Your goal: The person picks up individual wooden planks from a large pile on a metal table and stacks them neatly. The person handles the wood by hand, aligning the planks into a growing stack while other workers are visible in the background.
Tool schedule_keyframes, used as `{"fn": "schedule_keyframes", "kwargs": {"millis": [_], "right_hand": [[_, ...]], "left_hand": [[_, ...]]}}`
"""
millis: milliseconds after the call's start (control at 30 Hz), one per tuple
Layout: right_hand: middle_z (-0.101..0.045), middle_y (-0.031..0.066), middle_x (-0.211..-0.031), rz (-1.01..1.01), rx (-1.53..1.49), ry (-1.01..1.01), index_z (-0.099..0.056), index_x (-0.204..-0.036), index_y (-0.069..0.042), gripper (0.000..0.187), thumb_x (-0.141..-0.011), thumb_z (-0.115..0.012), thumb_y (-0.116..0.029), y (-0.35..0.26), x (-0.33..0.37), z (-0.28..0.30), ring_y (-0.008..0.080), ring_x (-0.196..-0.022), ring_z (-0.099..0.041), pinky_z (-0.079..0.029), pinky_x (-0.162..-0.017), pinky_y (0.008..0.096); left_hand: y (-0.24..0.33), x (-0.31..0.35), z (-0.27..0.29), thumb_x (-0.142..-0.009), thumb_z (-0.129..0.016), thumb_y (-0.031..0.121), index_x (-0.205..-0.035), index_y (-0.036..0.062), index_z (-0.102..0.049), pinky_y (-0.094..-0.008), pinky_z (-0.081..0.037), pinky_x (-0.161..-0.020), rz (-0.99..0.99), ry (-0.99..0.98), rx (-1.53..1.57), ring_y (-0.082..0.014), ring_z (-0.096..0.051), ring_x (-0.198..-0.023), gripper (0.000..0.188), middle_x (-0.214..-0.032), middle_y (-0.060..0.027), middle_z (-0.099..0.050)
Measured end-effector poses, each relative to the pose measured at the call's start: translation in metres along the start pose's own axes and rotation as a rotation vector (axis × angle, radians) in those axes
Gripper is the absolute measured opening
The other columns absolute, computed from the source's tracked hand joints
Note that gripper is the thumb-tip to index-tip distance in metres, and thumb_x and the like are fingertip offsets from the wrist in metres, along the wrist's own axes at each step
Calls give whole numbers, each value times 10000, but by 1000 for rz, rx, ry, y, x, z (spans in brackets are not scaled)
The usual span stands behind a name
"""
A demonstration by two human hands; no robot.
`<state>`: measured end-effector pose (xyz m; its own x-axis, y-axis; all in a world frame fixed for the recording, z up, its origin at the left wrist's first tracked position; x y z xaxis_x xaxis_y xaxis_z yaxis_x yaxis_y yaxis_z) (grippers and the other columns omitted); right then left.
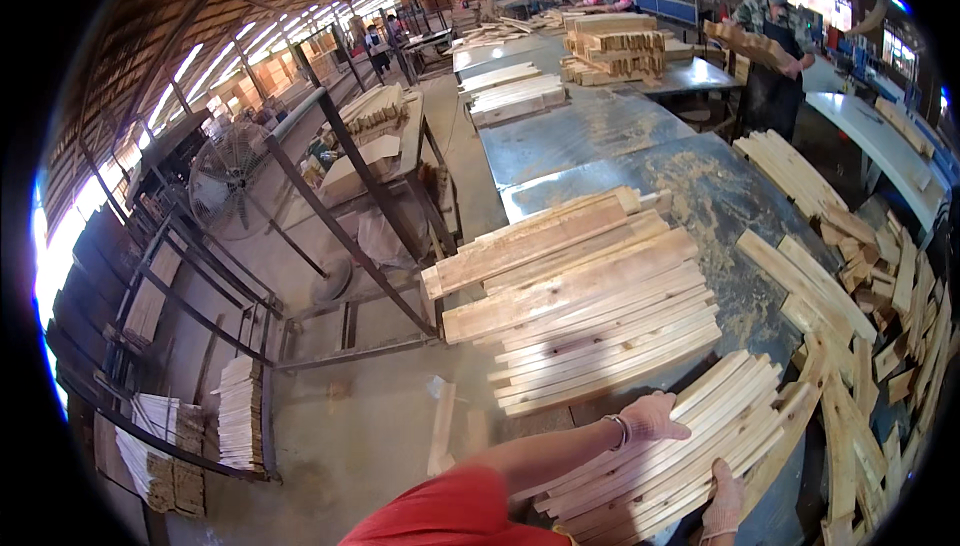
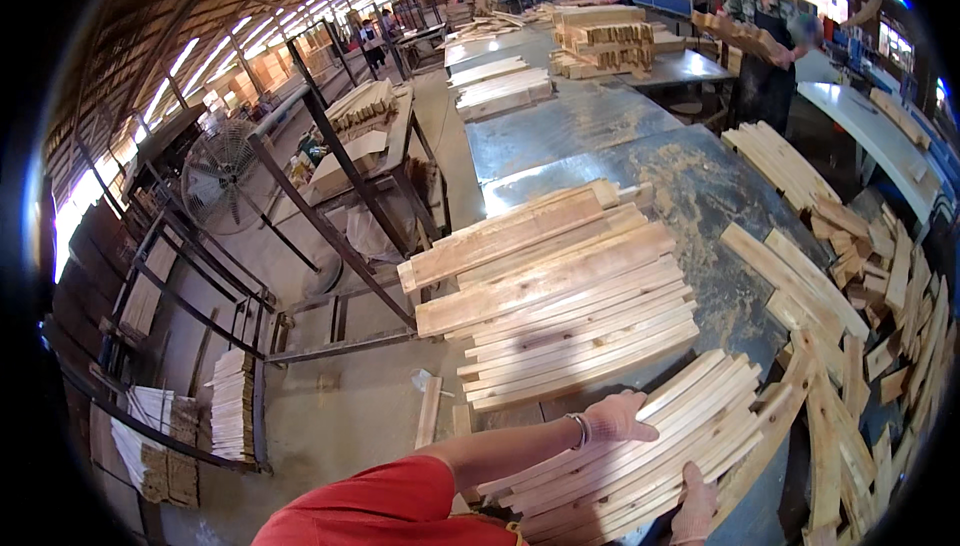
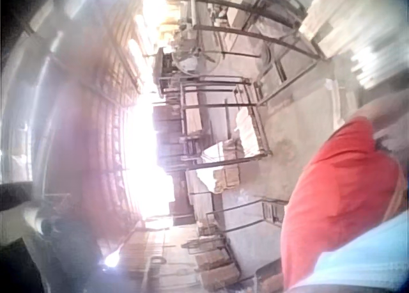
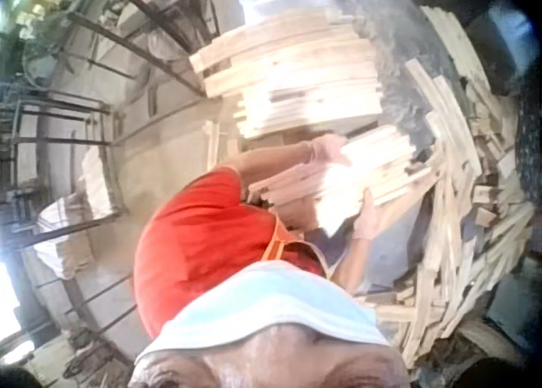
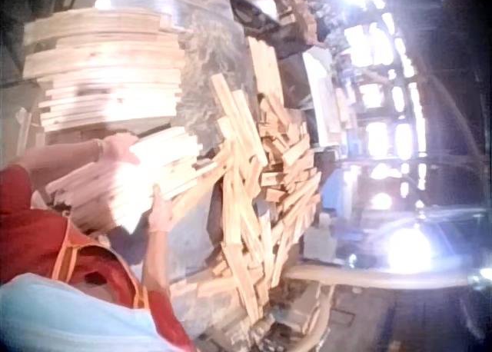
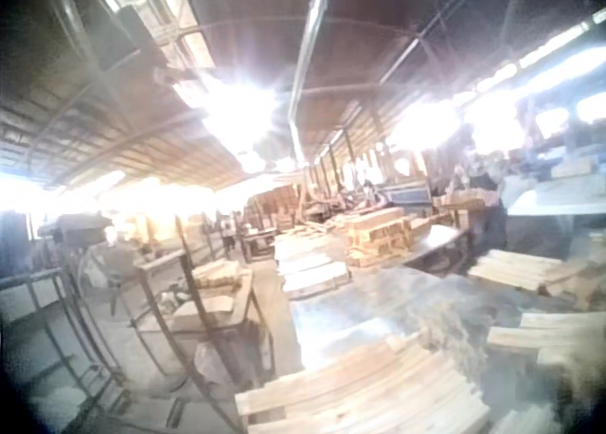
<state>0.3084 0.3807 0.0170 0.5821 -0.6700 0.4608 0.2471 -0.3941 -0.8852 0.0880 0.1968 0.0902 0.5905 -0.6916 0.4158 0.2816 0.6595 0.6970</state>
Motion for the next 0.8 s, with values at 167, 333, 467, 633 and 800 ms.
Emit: {"fn": "schedule_keyframes", "kwargs": {"millis": [167,333,467,633,800], "right_hand": [[-678,43,-901,355,-11,-27,-637,-1284,-5,476,-986,-771,-352,-98,78,-7,136,-729,-616,-491,-643,297],[-682,131,-1218,659,-42,189,-545,-1434,16,560,-1030,-727,-326,-173,139,11,203,-1092,-646,-513,-957,362],[-634,185,-1400,874,-46,215,-550,-1480,40,578,-1032,-727,-280,-187,187,-35,232,-1280,-597,-458,-1117,388],[-596,178,-1456,710,-5,203,-471,-1535,-5,608,-1031,-706,-252,-75,195,-33,258,-1324,-583,-458,-1142,412],[-557,172,-1511,383,18,-5,-393,-1590,-49,655,-1031,-685,-225,63,216,-64,284,-1368,-568,-459,-1167,435]], "left_hand": [[69,63,60,-814,-814,494,-1458,-5,-528,-471,-468,-1150,-297,181,146,-438,-568,-1324,864,-1391,-255,-570],[143,122,131,-792,-830,447,-1548,-8,-420,-474,-430,-1190,-625,316,178,-457,-500,-1400,974,-1526,-286,-467],[118,131,137,-810,-825,456,-1652,6,-280,-452,-365,-1250,-844,420,210,-439,-416,-1497,1099,-1629,-297,-371],[27,120,114,-872,-835,440,-1711,57,-193,-440,-268,-1305,-928,-193,571,-362,-276,-1610,1124,-1735,-245,-255],[-113,136,84,-1032,-674,449,-1622,86,-408,-415,-408,-1225,-645,-369,1139,-253,-485,-1458,742,-1624,-141,-466]]}}
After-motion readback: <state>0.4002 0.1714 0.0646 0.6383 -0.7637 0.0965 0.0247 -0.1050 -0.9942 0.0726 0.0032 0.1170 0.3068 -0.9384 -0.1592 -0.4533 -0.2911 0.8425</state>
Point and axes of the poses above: each hand's wrist, its own x-axis away from the middle knuckle, its own z-axis out of the back of the hand, y = z × x, the point moved 1 cm from there along -x, towards the middle knuckle
